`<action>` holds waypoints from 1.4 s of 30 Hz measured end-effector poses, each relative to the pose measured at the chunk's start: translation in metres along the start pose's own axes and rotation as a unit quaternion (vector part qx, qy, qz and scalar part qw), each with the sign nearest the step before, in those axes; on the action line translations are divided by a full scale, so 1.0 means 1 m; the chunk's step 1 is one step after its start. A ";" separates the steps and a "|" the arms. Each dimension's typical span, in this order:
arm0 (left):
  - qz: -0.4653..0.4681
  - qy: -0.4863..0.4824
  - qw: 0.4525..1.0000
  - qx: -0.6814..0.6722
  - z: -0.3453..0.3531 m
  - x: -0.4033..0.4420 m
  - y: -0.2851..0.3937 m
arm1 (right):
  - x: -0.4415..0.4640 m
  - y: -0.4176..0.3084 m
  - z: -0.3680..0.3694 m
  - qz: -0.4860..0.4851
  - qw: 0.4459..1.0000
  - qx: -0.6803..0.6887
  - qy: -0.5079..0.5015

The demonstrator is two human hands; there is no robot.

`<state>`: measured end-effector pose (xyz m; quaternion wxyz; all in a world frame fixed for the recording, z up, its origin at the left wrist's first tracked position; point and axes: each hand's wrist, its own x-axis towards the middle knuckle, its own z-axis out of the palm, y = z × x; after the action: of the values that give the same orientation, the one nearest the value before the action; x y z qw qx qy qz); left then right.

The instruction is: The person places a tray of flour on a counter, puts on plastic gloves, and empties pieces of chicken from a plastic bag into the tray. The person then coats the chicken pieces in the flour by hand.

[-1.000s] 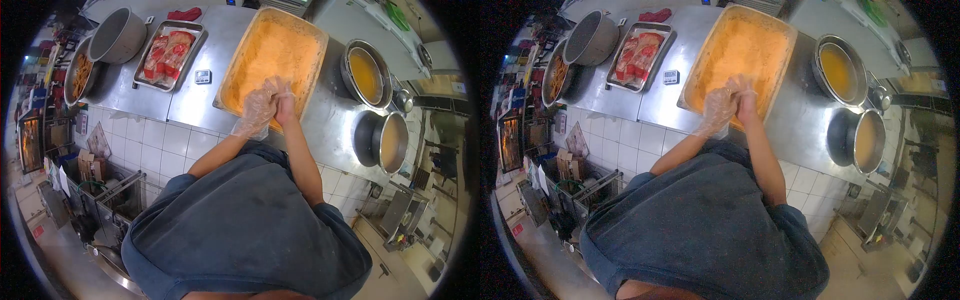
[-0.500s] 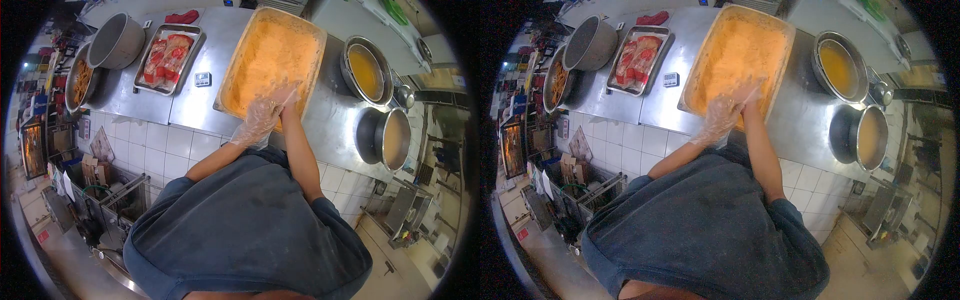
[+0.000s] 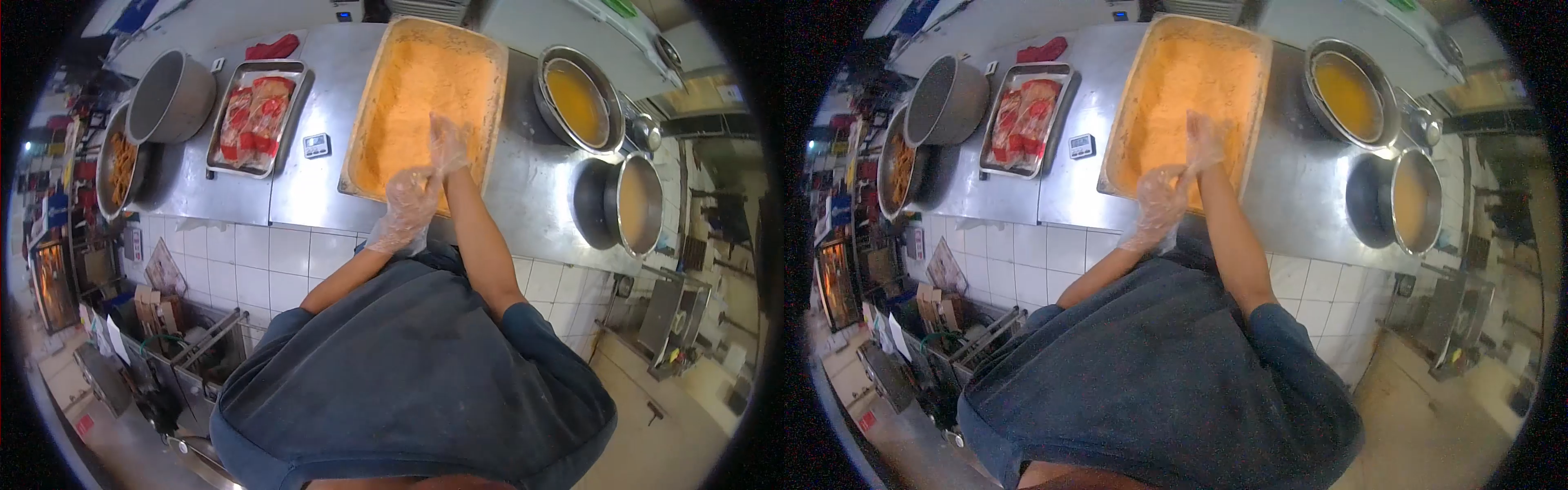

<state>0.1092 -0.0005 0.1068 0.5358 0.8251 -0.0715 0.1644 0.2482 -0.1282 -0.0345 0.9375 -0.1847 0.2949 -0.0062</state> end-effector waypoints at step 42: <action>0.156 -0.014 0.987 0.026 -0.037 -0.004 -0.001 | -0.067 -0.002 0.067 -0.243 0.896 -0.181 -0.324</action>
<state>0.0984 0.0330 0.1185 0.4812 0.8196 -0.2021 0.2364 0.2300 -0.0991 0.0543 0.9009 -0.4088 -0.0834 -0.1198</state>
